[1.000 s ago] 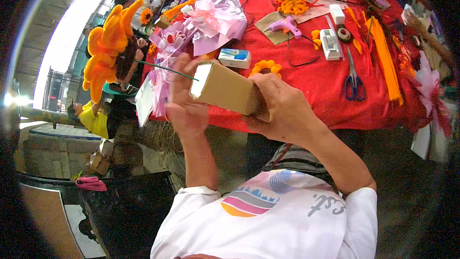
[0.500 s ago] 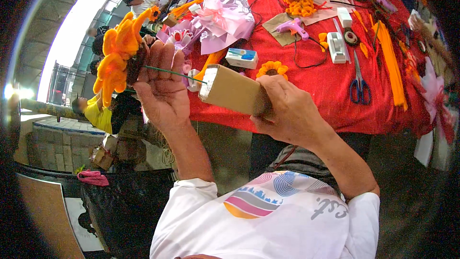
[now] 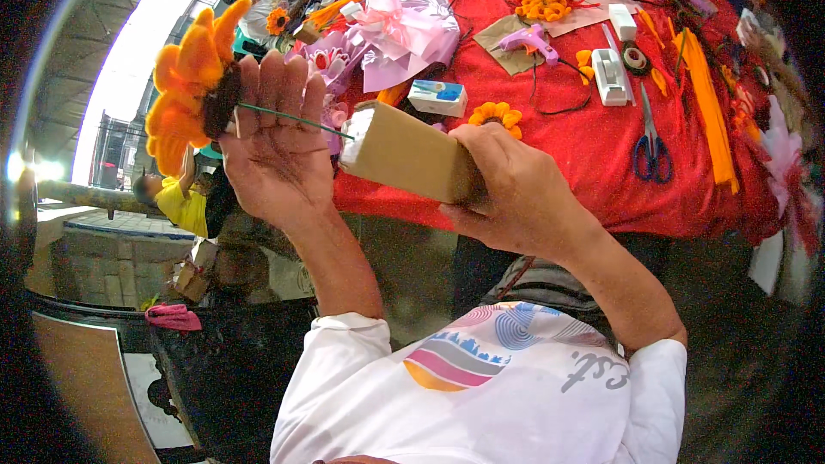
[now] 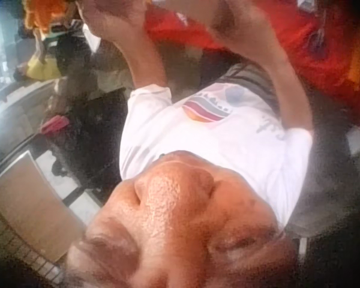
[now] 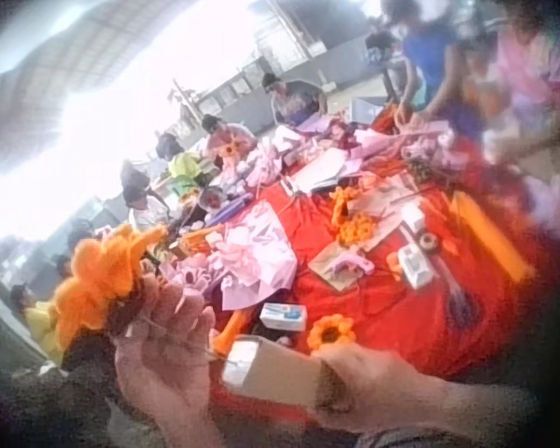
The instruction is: The person assembles a decorative flower arrangement by attaching a large orange fabric flower to a wire stem, inserting the stem into a cardboard box, and manipulating small black components on a wire.
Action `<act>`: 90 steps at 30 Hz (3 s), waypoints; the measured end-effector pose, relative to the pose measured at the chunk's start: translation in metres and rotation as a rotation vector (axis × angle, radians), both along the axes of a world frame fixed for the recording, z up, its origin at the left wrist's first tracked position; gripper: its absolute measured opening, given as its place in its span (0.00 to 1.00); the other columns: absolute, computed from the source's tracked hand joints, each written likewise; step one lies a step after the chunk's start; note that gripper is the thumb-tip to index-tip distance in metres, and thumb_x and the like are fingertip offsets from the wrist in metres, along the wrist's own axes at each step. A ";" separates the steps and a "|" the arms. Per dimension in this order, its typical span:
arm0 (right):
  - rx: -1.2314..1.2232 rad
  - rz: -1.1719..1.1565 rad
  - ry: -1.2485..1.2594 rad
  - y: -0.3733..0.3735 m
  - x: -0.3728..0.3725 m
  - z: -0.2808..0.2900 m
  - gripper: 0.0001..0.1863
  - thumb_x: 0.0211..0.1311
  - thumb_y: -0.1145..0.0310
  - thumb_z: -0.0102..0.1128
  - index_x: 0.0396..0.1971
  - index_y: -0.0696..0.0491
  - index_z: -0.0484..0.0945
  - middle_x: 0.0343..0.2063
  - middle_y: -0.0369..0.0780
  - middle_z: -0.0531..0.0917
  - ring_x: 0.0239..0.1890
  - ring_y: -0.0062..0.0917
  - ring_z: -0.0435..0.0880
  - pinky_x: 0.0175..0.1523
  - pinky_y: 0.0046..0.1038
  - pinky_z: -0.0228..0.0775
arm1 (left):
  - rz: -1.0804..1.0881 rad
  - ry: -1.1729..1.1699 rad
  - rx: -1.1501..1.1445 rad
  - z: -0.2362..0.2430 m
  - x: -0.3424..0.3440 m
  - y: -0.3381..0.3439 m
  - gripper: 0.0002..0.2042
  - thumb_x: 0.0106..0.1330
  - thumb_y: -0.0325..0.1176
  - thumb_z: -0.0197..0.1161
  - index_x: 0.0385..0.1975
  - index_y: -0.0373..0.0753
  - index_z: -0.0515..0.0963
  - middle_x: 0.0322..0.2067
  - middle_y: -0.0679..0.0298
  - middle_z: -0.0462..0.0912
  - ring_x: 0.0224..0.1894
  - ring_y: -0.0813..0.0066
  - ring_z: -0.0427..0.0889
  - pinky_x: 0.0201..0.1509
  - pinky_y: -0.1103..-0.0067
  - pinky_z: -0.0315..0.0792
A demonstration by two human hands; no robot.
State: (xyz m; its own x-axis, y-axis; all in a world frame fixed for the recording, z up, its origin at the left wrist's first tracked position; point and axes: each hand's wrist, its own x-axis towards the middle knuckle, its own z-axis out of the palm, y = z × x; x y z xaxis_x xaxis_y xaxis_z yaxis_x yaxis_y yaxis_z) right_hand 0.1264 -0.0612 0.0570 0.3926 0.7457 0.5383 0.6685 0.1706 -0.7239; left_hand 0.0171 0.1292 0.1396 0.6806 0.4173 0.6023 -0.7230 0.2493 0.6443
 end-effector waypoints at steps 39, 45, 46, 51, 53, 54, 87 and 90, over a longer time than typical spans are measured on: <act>0.059 0.872 0.730 -0.001 0.055 0.083 0.37 0.47 0.56 0.66 0.54 0.66 0.68 0.48 0.43 0.78 0.51 0.24 0.75 0.57 0.26 0.64 | 0.097 0.154 0.284 0.077 0.056 -0.033 0.27 0.71 0.45 0.49 0.59 0.27 0.64 0.49 0.49 0.77 0.50 0.64 0.78 0.54 0.71 0.71; 0.087 0.858 0.785 0.009 0.057 0.069 0.36 0.47 0.63 0.68 0.55 0.65 0.66 0.50 0.43 0.76 0.53 0.24 0.74 0.60 0.27 0.62 | 0.068 0.331 0.293 0.043 0.035 -0.017 0.36 0.65 0.55 0.53 0.62 0.30 0.59 0.55 0.50 0.71 0.55 0.62 0.74 0.55 0.67 0.70; 0.117 0.853 0.798 0.011 0.059 0.066 0.36 0.47 0.66 0.68 0.56 0.65 0.66 0.50 0.42 0.76 0.53 0.24 0.74 0.60 0.27 0.62 | 0.065 0.398 0.240 0.035 0.032 -0.014 0.40 0.60 0.55 0.59 0.63 0.31 0.58 0.54 0.52 0.72 0.56 0.63 0.73 0.55 0.67 0.69; 0.129 0.741 0.701 0.027 0.066 0.048 0.36 0.48 0.72 0.68 0.58 0.63 0.64 0.51 0.41 0.75 0.53 0.23 0.73 0.62 0.28 0.60 | -0.018 0.367 0.353 -0.001 0.020 -0.023 0.41 0.54 0.39 0.71 0.65 0.32 0.56 0.54 0.55 0.72 0.56 0.68 0.72 0.56 0.70 0.69; 0.147 0.709 0.676 0.034 0.066 0.037 0.35 0.48 0.73 0.68 0.58 0.62 0.64 0.51 0.40 0.75 0.53 0.22 0.73 0.62 0.29 0.60 | 0.063 0.474 0.403 -0.004 0.021 -0.028 0.41 0.52 0.36 0.72 0.65 0.33 0.56 0.53 0.56 0.72 0.56 0.68 0.72 0.57 0.69 0.69; 0.159 0.694 0.676 0.038 0.067 0.029 0.36 0.48 0.74 0.68 0.59 0.62 0.64 0.51 0.40 0.75 0.54 0.22 0.72 0.61 0.28 0.61 | 0.121 0.486 0.398 -0.012 0.023 -0.028 0.38 0.52 0.34 0.72 0.62 0.33 0.60 0.53 0.56 0.72 0.54 0.69 0.74 0.56 0.70 0.70; -0.164 -0.500 0.329 -0.133 0.052 -0.061 0.23 0.51 0.77 0.64 0.50 0.59 0.72 0.38 0.36 0.76 0.18 0.09 0.60 0.24 0.14 0.55 | 0.555 1.145 0.297 -0.181 -0.048 0.184 0.29 0.43 0.27 0.70 0.49 0.31 0.71 0.39 0.58 0.79 0.40 0.69 0.79 0.45 0.74 0.74; -0.151 -0.578 0.370 -0.146 0.045 -0.053 0.21 0.54 0.77 0.63 0.50 0.58 0.72 0.36 0.33 0.75 0.20 0.09 0.61 0.25 0.13 0.55 | 0.510 1.243 0.408 -0.183 -0.031 0.200 0.30 0.42 0.31 0.70 0.49 0.28 0.71 0.38 0.57 0.78 0.38 0.69 0.79 0.41 0.76 0.74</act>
State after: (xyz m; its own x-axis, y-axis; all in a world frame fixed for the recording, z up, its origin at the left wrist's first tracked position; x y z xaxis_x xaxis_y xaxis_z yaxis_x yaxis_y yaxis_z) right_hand 0.1715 -0.2069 0.0035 0.8858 0.4186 0.2001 0.3271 -0.2576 -0.9092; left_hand -0.0140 0.3288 -0.0431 0.6795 0.7209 -0.1363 0.4123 -0.2217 0.8836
